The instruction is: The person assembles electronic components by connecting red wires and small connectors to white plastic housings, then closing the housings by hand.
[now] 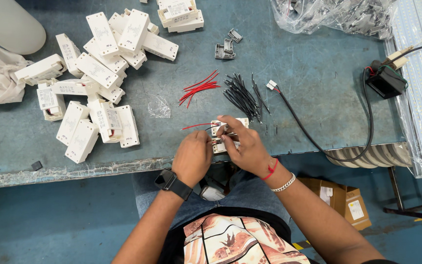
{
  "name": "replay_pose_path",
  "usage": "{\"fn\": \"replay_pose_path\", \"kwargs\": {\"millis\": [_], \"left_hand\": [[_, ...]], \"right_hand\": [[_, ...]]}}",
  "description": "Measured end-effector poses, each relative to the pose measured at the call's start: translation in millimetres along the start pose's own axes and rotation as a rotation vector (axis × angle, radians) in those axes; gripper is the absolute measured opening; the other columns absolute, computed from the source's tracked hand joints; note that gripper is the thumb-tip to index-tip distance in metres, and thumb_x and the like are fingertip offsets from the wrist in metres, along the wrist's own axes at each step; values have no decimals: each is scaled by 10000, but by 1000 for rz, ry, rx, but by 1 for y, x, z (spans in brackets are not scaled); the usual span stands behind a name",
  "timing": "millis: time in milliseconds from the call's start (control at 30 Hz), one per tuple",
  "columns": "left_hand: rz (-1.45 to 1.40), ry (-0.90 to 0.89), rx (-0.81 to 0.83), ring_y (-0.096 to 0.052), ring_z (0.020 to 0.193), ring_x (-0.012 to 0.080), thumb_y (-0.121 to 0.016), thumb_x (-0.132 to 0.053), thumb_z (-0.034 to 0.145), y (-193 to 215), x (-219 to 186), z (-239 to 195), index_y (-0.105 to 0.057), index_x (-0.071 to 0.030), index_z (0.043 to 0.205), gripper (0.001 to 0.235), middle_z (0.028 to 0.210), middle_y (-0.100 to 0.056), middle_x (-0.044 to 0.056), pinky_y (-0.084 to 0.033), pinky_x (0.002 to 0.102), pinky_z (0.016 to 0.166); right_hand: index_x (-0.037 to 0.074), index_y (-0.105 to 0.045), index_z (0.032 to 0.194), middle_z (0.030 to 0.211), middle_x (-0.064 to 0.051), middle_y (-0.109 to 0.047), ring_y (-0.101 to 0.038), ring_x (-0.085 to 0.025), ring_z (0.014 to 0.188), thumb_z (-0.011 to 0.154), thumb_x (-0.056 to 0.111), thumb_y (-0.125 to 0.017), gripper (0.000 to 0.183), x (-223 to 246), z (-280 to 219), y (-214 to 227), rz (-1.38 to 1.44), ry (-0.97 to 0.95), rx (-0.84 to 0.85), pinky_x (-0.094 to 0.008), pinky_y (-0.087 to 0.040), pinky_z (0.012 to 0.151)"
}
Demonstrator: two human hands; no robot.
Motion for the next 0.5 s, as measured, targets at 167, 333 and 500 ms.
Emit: {"fn": "replay_pose_path", "kwargs": {"millis": [167,333,500], "left_hand": [[12,-8,16,-618,880,433,-606,-94,918,-3,2,2,-577,11,923,109,899,-647,220,-473,535,775],[19,8,37,-634,874,435,-600,-82,907,-9,2,5,-613,12,939,99,912,-668,223,-488,533,763],[34,-27,31,-646,887,424,-591,-72,896,-16,1,6,-621,11,954,105,906,-673,209,-495,530,765]], "right_hand": [[59,-513,1378,1000,-120,-722,-777,-251,927,940,-85,-614,472,3,2,-2,-55,36,27,-335,-659,847],[58,-542,1355,1001,-117,-735,-781,-248,916,922,-88,-623,465,2,3,-1,-93,34,45,-328,-648,820],[62,-552,1358,1054,-137,-738,-783,-243,953,926,-92,-627,465,3,3,-2,-74,87,26,-340,-649,832]]}}
Point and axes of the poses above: each hand's wrist, its own z-axis towards the middle knuckle, its own y-axis out of the back of the hand, x = y × z, the point moved 4 cm from there along z, towards the middle knuckle
